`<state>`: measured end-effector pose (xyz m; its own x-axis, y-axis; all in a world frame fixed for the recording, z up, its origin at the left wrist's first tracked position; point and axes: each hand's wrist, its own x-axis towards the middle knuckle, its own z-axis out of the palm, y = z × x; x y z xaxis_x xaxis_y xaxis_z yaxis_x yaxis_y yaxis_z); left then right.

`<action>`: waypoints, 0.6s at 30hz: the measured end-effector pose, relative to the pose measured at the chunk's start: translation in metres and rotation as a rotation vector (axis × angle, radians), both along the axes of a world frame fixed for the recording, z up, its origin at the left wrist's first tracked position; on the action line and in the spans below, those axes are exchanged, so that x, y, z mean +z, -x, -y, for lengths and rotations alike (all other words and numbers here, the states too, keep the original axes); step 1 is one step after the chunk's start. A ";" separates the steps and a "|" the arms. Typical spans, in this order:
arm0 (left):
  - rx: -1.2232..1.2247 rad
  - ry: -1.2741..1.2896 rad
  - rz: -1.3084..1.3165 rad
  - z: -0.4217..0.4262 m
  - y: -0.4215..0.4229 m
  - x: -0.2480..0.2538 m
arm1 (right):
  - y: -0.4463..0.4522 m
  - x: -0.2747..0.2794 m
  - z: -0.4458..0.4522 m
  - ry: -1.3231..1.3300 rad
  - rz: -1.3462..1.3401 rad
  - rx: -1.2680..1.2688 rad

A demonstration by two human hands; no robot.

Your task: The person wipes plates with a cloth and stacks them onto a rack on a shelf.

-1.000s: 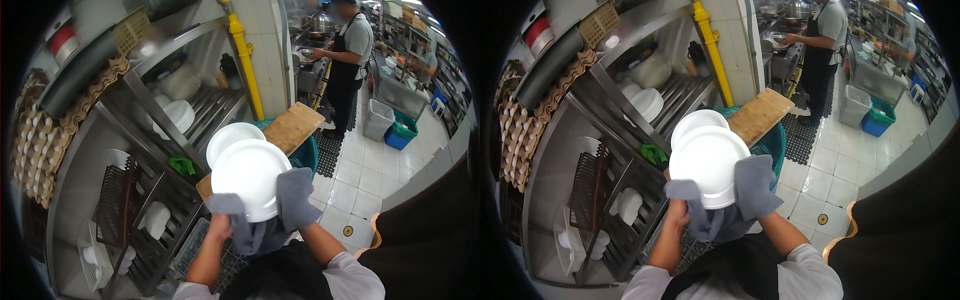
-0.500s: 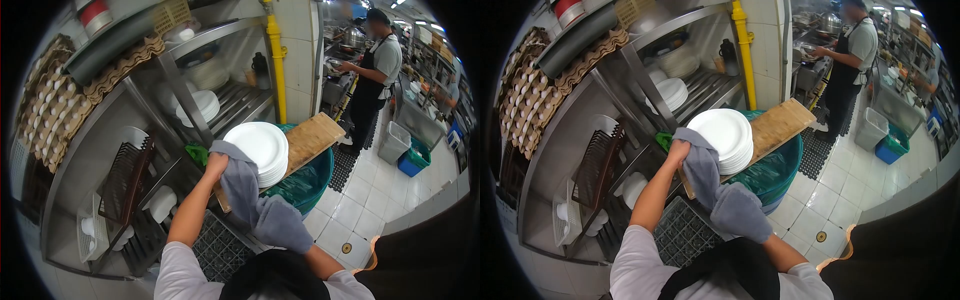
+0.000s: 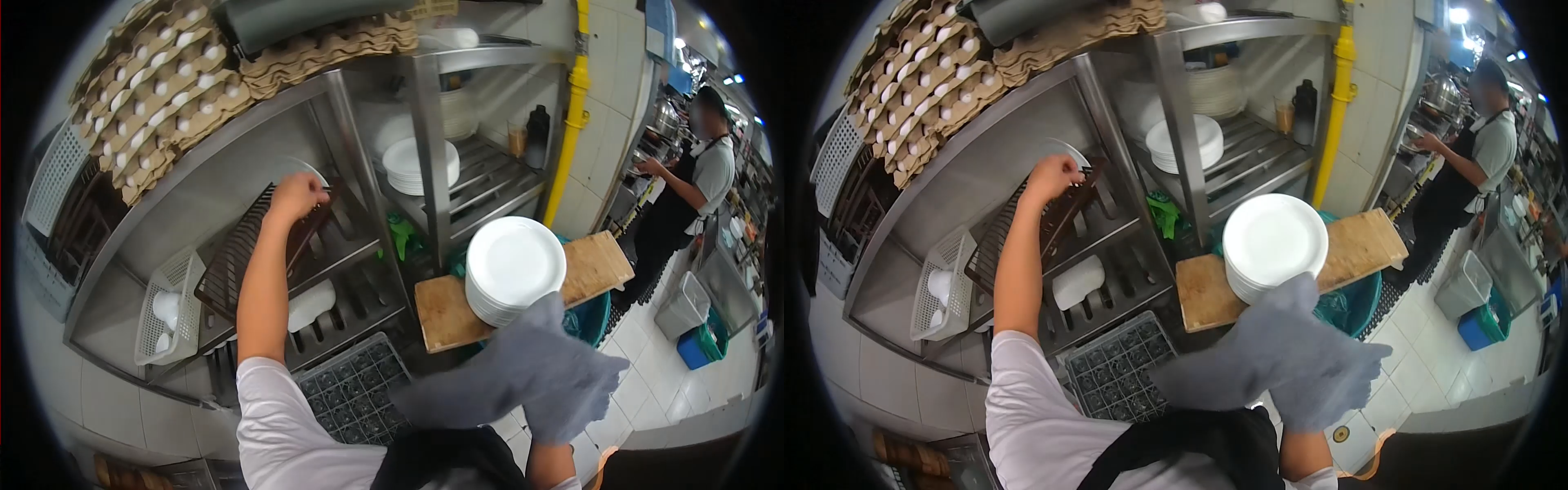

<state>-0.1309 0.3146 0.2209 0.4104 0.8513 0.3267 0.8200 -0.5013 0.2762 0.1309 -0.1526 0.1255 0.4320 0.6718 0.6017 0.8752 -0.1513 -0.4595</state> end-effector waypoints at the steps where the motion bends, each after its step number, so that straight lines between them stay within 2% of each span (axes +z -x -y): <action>1: 0.094 -0.148 -0.031 -0.013 0.002 0.008 | 0.010 0.002 -0.006 0.036 0.006 -0.018; 2: 0.091 -0.151 -0.027 -0.034 0.009 0.007 | 0.019 0.004 -0.010 0.075 0.010 -0.032; 4: 0.071 -0.497 -0.107 -0.083 0.023 -0.004 | 0.034 0.008 -0.017 0.154 0.015 -0.055; 7: 0.103 -0.564 -0.250 -0.160 0.032 -0.035 | 0.053 0.009 -0.023 0.228 -0.021 -0.146; 9: 0.058 -0.608 -0.384 -0.205 0.038 -0.050 | 0.067 0.000 -0.024 -0.014 -0.603 0.110; 11: 0.093 -0.511 -0.451 -0.213 0.032 -0.049 | 0.073 0.008 -0.028 0.092 -0.487 0.215; 13: 0.047 -0.598 -0.445 -0.229 0.041 -0.053 | 0.072 0.018 -0.035 0.233 -0.300 0.235; 17: -0.060 -0.423 -0.370 -0.231 0.046 -0.032 | 0.079 0.040 -0.041 0.494 0.080 0.117; 18: -0.085 -0.409 -0.232 -0.233 0.050 -0.030 | 0.082 0.047 -0.044 0.552 0.170 0.075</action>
<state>-0.1806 0.5480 0.1908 0.5746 0.6325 0.5194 0.7883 -0.5984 -0.1433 0.0485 -0.1085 0.1726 0.2991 0.9309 0.2099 0.9473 -0.2631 -0.1827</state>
